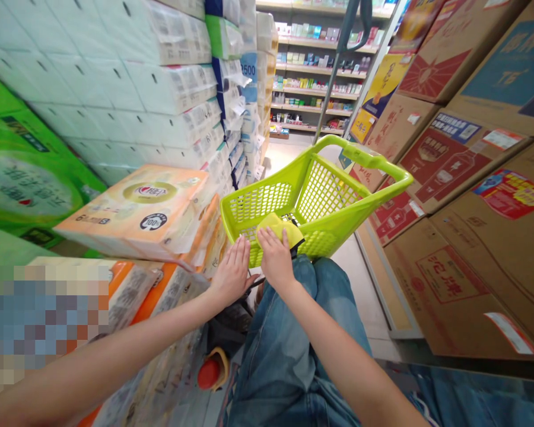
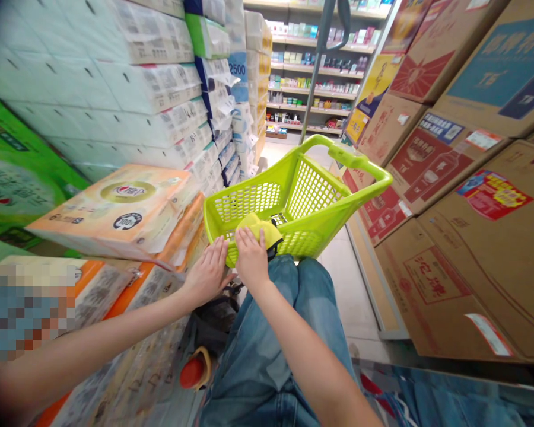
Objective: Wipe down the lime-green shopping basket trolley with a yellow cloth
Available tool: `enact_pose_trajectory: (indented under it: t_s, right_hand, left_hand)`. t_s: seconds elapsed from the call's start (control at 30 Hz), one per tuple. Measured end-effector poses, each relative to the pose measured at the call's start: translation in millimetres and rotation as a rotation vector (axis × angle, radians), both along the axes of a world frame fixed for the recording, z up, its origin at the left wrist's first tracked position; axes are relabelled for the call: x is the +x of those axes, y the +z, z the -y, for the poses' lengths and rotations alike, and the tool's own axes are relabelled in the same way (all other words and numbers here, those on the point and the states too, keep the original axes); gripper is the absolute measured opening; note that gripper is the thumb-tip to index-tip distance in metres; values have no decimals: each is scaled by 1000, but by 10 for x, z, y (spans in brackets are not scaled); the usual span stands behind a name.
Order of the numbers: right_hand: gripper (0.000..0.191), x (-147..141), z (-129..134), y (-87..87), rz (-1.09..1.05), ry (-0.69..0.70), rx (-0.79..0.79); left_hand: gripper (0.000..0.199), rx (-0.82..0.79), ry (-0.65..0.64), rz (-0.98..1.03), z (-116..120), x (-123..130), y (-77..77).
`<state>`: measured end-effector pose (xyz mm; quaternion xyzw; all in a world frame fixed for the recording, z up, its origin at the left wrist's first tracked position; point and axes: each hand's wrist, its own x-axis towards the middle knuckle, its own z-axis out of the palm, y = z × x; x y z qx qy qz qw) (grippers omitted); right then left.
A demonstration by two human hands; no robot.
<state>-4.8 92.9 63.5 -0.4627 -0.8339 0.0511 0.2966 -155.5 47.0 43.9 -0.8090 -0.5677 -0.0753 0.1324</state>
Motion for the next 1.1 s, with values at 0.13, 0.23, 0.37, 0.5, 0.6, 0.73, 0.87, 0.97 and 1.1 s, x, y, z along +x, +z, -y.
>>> enact_pose_trajectory:
  t_s: [0.13,0.23,0.37,0.5,0.6,0.73,0.87,0.97,1.1]
  right_hand:
    - [54,-62,68,-19,45,105,23]
    - [58,194,-6,9,89,133,41]
    - [65,785,-238,58,77,-22,58]
    - [65,1116,-415,89,20,-223,69]
    - [64,928,-355,82,2,-263,53]
    - [60,358,-96,24,22,-129,30]
    - [53,-39,97,-39,53,9,35]
    - [53,-34,117,-49,83,85,61]
    - [57,369,-18,-14,126,122,91]
  left_hand:
    - [85,-13,12,2,6,6,10]
    - [85,-20,13,17,3,11,16]
    - [85,-19,8,18,3,13,9]
    - [86,1,-24,86,11,17,-3]
    - [84,29,-55,185,19,23,-22]
    - [80,34,-61,276,22,21,-60]
    - [80,25,-68,290,18,-5,-85]
    - [80,21,-73,286,16,-20,-89]
    - [79,22,-58,283,23,-8,-81]
